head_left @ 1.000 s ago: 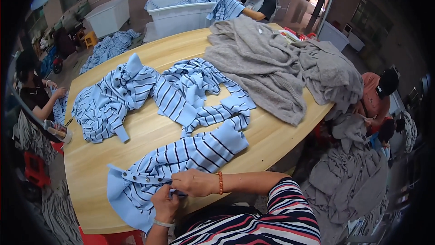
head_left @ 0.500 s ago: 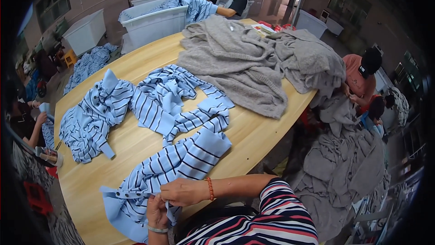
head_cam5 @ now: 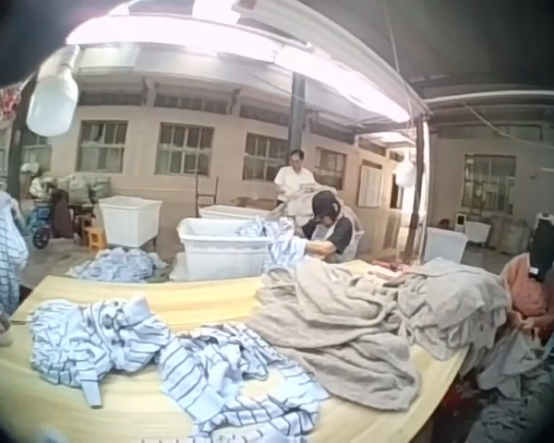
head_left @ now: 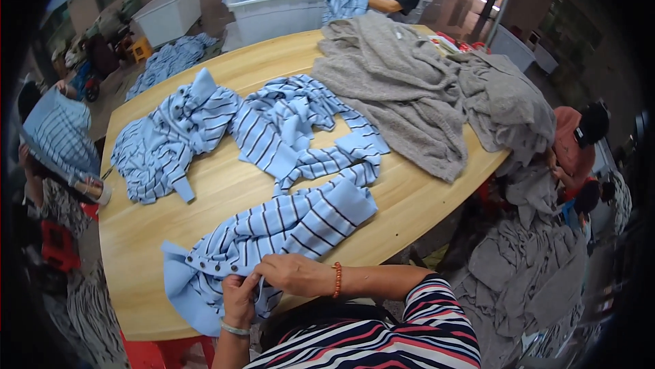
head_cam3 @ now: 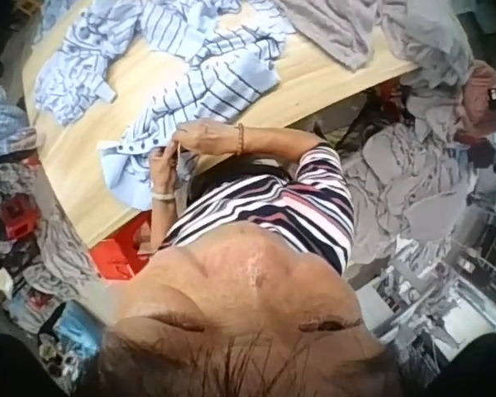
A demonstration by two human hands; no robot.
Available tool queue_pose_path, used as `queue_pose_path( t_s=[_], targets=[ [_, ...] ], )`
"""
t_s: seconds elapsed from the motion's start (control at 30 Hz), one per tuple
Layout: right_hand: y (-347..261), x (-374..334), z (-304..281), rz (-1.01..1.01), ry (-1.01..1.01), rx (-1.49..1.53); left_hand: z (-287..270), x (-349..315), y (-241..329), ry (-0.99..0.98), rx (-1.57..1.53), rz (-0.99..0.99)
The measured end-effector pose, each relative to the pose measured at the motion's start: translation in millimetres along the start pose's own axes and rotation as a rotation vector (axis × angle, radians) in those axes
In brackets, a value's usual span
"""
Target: Inspecting and folding striped shirts on a work table in a factory setting.
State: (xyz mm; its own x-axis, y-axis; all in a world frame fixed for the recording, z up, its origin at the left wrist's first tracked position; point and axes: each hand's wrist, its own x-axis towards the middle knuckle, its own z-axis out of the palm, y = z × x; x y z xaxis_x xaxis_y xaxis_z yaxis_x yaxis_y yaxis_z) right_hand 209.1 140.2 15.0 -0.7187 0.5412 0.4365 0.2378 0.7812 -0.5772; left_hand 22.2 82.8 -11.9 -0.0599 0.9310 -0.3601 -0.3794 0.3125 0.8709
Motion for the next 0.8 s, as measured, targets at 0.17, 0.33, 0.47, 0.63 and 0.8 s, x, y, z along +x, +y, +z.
queue_pose_path(
  t_s=[0.17, 0.33, 0.47, 0.63, 0.8],
  targets=[
    [1.6, -1.8, 1.1, 0.024, 0.003, -0.029, 2.8, 0.6, -8.2, -0.007, 0.084, 0.073],
    [9.4, -3.3, -0.2, 0.058, -0.061, -0.02, 7.7, -15.1, 0.6, -0.177, 0.47, 0.293],
    [9.0, -4.4, -2.3, 0.099, -0.135, -0.004, 2.0, -11.2, -7.8, -0.01, 0.889, 0.439],
    [12.6, -3.6, -10.3, 0.151, -0.249, 0.084, 1.6, -4.2, -13.4, -0.06, 0.88, 0.496],
    [11.3, 2.8, -17.5, 0.143, -0.338, 0.023, -12.7, 6.4, -22.7, -0.125, 0.845, 0.43]
  ],
)
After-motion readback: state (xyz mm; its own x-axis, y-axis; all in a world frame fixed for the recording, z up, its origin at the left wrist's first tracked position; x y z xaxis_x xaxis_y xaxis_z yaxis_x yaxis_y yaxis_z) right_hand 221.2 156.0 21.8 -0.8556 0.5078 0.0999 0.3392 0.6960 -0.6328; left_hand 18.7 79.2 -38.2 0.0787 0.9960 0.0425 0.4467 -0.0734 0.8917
